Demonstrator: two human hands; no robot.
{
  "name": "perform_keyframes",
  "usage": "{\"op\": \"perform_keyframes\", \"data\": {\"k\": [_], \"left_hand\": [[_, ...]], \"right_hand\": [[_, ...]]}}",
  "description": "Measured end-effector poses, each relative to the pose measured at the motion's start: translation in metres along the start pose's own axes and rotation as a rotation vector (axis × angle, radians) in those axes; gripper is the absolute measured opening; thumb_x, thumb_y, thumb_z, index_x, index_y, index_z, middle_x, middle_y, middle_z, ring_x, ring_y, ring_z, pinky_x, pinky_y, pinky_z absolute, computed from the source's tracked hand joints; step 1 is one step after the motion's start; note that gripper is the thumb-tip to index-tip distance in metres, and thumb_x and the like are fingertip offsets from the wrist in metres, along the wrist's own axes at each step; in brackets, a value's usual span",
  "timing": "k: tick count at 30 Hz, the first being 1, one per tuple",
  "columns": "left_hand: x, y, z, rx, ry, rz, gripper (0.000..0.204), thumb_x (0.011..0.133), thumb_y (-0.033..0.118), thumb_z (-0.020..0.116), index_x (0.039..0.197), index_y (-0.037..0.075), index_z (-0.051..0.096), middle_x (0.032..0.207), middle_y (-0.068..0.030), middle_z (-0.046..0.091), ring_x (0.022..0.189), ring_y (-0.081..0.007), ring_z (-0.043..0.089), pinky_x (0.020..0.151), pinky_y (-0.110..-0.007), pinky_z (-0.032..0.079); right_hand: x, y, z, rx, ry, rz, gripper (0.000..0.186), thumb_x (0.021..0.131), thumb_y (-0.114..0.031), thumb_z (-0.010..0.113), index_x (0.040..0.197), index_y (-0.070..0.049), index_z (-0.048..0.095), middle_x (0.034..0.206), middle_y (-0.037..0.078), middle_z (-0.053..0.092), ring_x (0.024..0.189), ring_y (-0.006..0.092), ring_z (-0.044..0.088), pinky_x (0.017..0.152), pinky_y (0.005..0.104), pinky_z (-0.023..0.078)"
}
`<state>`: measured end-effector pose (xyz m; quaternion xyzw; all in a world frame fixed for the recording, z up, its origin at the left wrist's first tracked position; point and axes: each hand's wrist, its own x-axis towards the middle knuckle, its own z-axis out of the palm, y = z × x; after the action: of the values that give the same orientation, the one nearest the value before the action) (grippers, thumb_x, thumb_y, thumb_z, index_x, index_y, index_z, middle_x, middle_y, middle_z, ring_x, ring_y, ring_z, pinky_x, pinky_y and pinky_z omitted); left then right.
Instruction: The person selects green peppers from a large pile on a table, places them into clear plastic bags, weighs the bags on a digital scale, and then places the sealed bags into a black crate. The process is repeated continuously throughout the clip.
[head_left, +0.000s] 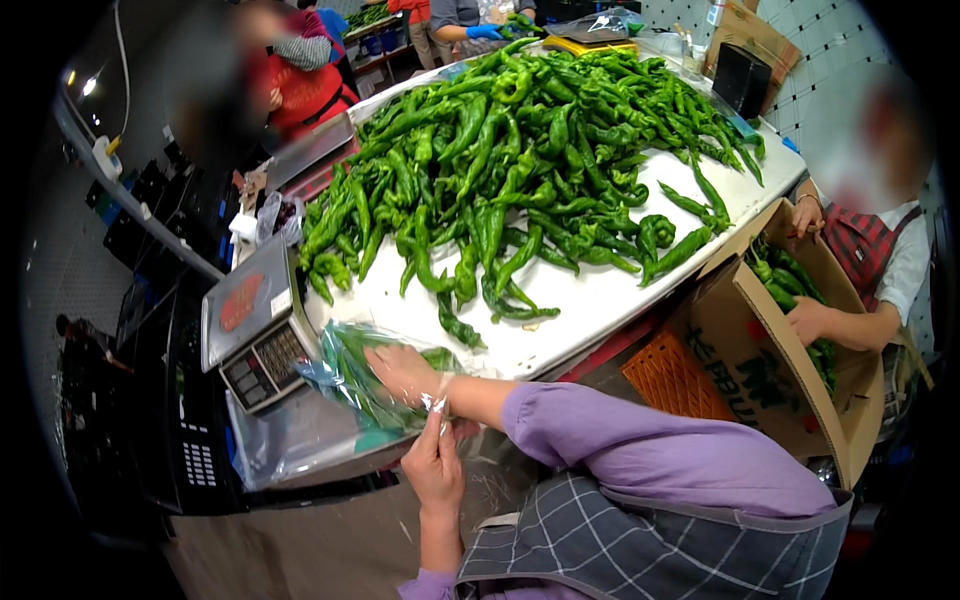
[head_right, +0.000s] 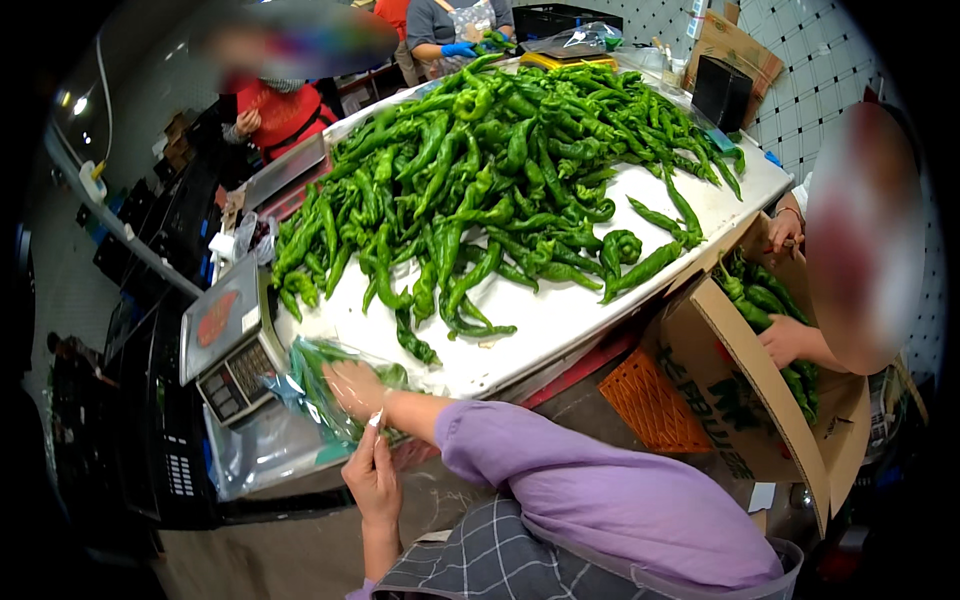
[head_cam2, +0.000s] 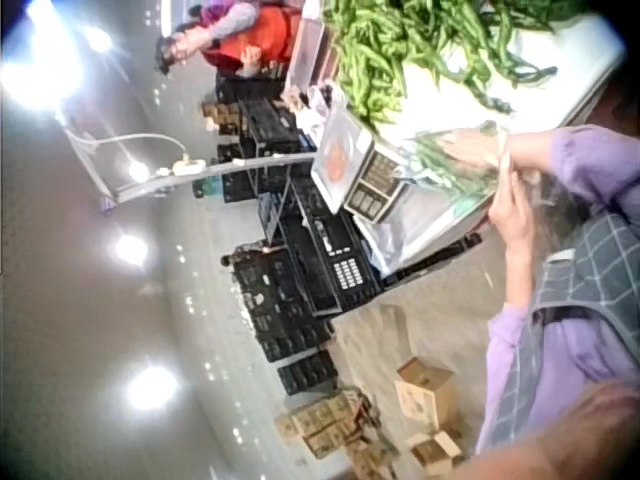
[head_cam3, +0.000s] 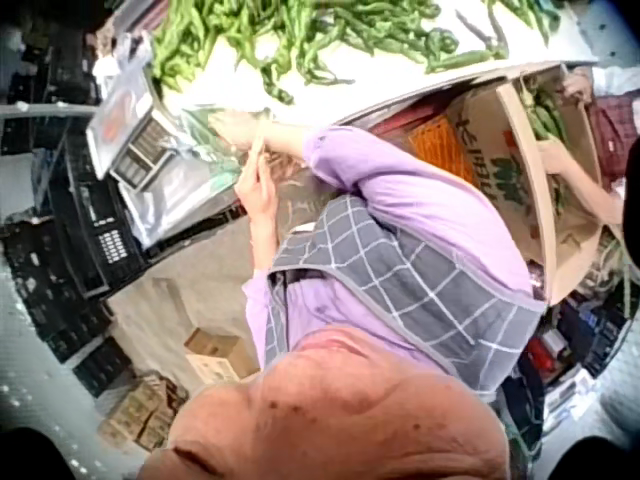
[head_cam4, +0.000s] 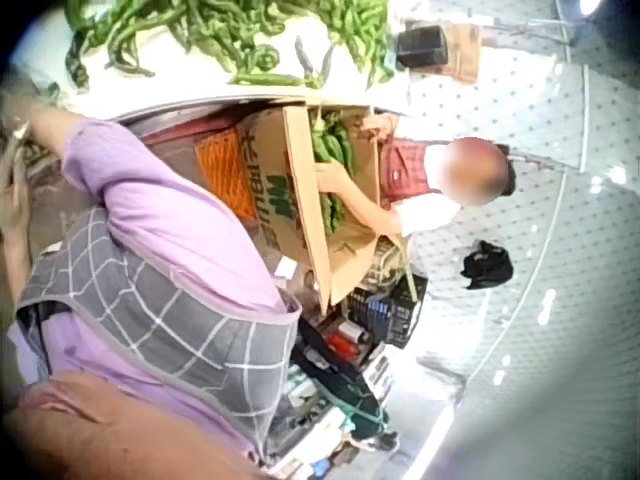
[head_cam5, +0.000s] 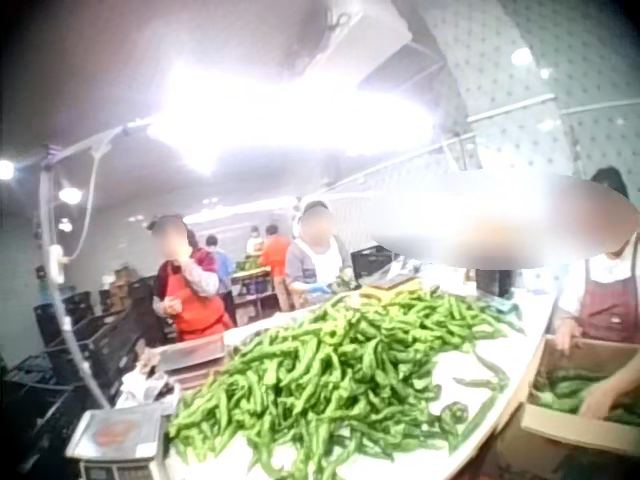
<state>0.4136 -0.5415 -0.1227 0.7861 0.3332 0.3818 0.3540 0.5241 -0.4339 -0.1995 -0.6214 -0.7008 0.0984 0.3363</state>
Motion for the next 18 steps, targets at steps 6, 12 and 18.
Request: {"op": "perform_keyframes", "data": {"k": [6,12,18], "left_hand": [[-0.003,-0.03,-0.001,-0.122,0.092,-0.196,0.026,0.086,0.006,0.05,0.109,-0.004,0.058,0.072,-0.0065,0.06,0.059,-0.0072,0.047,0.053,-0.022,0.038],[0.015,-0.015,0.011,-0.214,0.165,-0.351,0.026,0.086,0.005,0.05,0.107,-0.006,0.059,0.064,0.002,0.049,0.056,-0.0038,0.037,0.05,-0.019,0.029],[0.018,-0.018,0.003,-0.224,0.164,-0.391,0.027,0.085,0.0,0.048,0.109,-0.005,0.059,0.071,0.002,0.052,0.058,-0.0026,0.037,0.05,-0.018,0.03]], "right_hand": [[-0.037,0.044,-0.14,0.551,-0.879,-0.173,0.037,0.079,-0.018,0.061,0.113,-0.003,0.056,0.106,0.014,0.059,0.092,0.0215,0.058,0.077,0.0339,0.046],[0.016,0.243,-0.193,-0.817,-0.115,0.01,0.022,0.071,-0.009,0.058,0.092,-0.014,0.059,0.083,0.006,0.053,0.098,0.0223,0.05,0.097,0.0559,0.027],[0.077,0.174,-0.233,-0.343,0.36,-0.07,0.025,0.074,-0.011,0.065,0.096,-0.01,0.054,0.091,0.005,0.059,0.093,0.0229,0.056,0.097,0.0467,0.033]]}}
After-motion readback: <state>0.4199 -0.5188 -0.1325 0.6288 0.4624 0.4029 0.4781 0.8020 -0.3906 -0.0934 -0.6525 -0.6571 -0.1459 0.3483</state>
